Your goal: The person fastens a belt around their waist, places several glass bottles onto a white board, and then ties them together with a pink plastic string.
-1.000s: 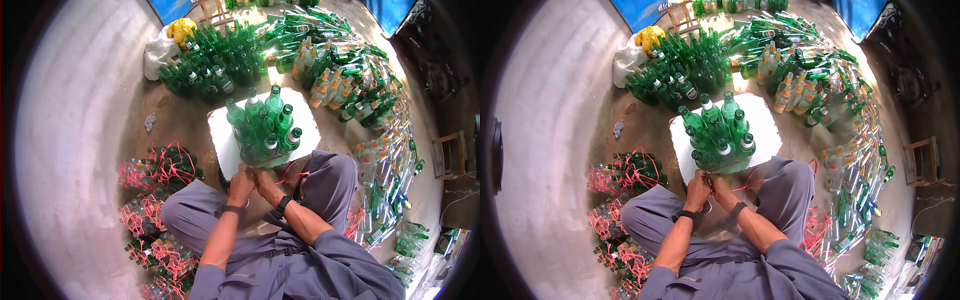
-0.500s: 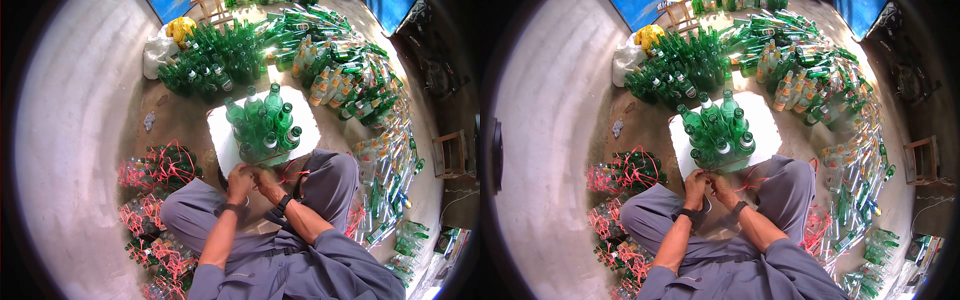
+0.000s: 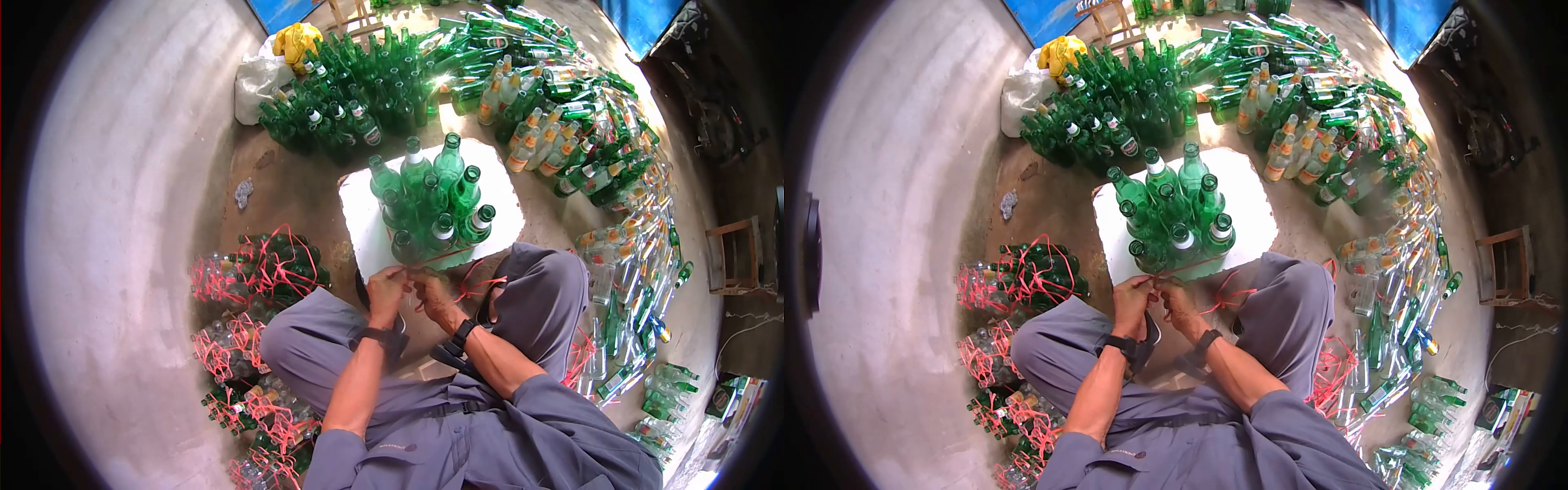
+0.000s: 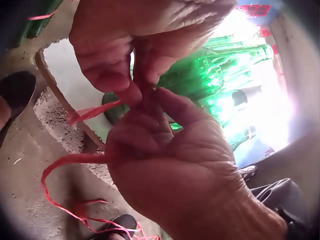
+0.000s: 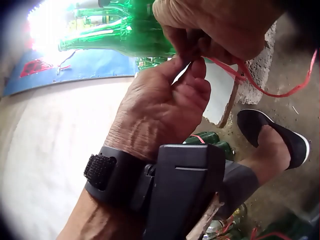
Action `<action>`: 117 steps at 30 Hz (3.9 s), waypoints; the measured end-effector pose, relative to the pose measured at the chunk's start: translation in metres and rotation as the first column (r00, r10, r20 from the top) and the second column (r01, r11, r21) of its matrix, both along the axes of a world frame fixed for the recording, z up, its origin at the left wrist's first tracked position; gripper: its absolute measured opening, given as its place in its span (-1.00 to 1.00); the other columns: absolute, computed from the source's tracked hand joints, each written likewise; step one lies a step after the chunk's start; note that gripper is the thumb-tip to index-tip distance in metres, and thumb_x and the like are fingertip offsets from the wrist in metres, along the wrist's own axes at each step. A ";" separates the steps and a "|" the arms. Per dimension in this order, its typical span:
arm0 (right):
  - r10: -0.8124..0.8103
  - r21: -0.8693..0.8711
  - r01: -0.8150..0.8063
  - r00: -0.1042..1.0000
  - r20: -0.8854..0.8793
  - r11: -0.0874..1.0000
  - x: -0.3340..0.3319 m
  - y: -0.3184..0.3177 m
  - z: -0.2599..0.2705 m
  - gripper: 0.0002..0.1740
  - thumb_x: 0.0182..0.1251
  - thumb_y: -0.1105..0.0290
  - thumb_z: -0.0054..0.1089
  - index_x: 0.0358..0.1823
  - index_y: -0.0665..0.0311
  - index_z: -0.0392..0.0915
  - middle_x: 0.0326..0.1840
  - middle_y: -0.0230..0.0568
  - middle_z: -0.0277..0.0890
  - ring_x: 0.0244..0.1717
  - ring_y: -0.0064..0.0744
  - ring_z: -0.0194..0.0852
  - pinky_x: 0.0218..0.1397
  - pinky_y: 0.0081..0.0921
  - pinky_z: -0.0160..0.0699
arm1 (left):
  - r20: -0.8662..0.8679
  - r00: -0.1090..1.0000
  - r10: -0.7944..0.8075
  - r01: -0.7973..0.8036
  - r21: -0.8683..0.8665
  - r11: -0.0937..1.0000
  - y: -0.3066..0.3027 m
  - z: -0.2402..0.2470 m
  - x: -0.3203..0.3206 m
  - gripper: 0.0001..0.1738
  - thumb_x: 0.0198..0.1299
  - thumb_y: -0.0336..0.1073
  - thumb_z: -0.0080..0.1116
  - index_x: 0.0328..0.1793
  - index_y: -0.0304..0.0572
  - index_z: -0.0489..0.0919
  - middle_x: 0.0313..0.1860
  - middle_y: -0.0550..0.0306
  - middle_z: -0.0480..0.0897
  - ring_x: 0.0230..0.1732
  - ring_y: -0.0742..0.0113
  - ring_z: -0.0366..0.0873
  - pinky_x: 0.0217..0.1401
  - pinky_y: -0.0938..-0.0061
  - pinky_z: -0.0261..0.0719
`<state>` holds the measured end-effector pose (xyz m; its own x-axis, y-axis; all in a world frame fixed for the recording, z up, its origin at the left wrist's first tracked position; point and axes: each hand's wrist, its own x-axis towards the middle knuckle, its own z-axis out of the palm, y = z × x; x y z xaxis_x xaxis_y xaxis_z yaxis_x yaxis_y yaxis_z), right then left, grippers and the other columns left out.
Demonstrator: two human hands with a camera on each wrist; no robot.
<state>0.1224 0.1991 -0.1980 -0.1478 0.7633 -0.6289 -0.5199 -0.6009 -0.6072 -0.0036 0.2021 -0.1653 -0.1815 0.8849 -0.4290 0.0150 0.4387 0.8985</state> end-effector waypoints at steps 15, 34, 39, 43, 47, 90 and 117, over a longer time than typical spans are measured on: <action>0.049 -0.033 -0.048 0.998 0.038 0.998 0.001 0.000 0.028 -0.77 0.28 0.30 0.27 -0.12 0.24 0.70 -0.68 -0.61 0.20 -0.74 -0.73 -0.01 -0.78 -0.53 0.04 | -0.518 0.846 0.126 0.087 0.367 0.926 0.001 -0.012 0.007 -0.86 0.25 -0.47 0.16 -0.14 -0.38 0.67 -0.35 -0.03 0.71 -0.33 0.24 0.65 -0.22 0.38 0.55; -0.049 0.210 -0.091 0.815 0.578 0.973 0.012 -0.011 -0.014 -0.73 0.19 0.32 0.24 -0.44 0.45 0.70 -0.65 -0.28 0.42 -0.66 -0.44 0.33 -0.70 -0.36 0.23 | 0.144 0.962 0.232 -0.230 -0.032 0.973 0.033 -0.006 -0.001 -0.82 0.31 -0.45 0.05 -0.11 -0.48 0.57 -0.56 0.14 0.54 -0.60 0.39 0.43 -0.51 0.46 0.39; 0.016 0.136 -0.136 0.761 0.648 0.981 0.013 -0.012 -0.018 -0.59 0.31 0.17 0.24 -0.45 0.44 0.71 -0.63 -0.23 0.45 -0.70 -0.39 0.38 -0.78 -0.34 0.33 | 0.186 0.951 0.247 -0.247 -0.026 0.969 0.034 -0.010 0.001 -0.82 0.32 -0.44 0.08 -0.06 -0.45 0.55 -0.55 0.20 0.50 -0.65 0.46 0.35 -0.58 0.53 0.28; -0.048 0.244 -0.157 0.745 0.665 0.957 0.009 -0.017 -0.025 -0.52 0.35 0.08 0.22 -0.44 0.44 0.70 -0.66 -0.21 0.45 -0.75 -0.36 0.36 -0.83 -0.32 0.33 | 0.204 0.941 0.271 -0.270 -0.037 0.962 0.030 -0.008 0.002 -0.83 0.32 -0.43 0.09 -0.05 -0.39 0.55 -0.51 0.20 0.52 -0.64 0.46 0.36 -0.57 0.53 0.29; 0.137 0.079 -0.263 0.707 0.693 0.961 0.012 -0.016 -0.009 -0.48 0.39 0.05 0.17 -0.46 0.43 0.69 -0.70 -0.17 0.45 -0.78 -0.30 0.39 -0.81 -0.29 0.31 | 0.223 0.928 0.298 -0.297 -0.041 0.954 0.029 -0.002 0.003 -0.84 0.32 -0.43 0.09 -0.04 -0.37 0.55 -0.50 0.18 0.55 -0.62 0.46 0.40 -0.56 0.53 0.31; -0.161 0.301 -0.861 0.256 0.953 0.409 0.014 -0.035 -0.017 -0.84 0.22 0.39 0.20 -0.48 0.29 0.61 -0.49 -0.08 0.61 -0.48 -0.19 0.62 -0.35 -0.25 0.58 | 0.235 0.948 0.212 -0.192 -0.106 0.976 0.012 -0.034 0.018 -0.92 0.33 -0.49 0.19 -0.14 -0.40 0.58 -0.34 0.03 0.69 -0.41 0.29 0.66 -0.35 0.46 0.63; -0.168 0.009 0.176 0.918 0.361 0.984 0.050 0.000 -0.005 -0.74 0.44 0.32 0.12 -0.02 0.37 0.58 -0.19 -0.16 0.66 -0.41 -0.42 0.63 -0.46 -0.49 0.56 | 0.154 0.984 0.087 -0.079 -0.057 0.995 -0.027 -0.013 0.020 -0.79 0.36 -0.45 -0.02 0.06 -0.38 0.45 -0.36 -0.09 0.69 -0.67 0.43 0.40 -0.67 0.52 0.30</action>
<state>0.1721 0.1987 -0.2028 0.2230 0.7415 -0.6328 -0.3665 -0.5377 -0.7593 0.0161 0.1755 -0.1781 -0.1806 0.8462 -0.5013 -0.1624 0.4770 0.8637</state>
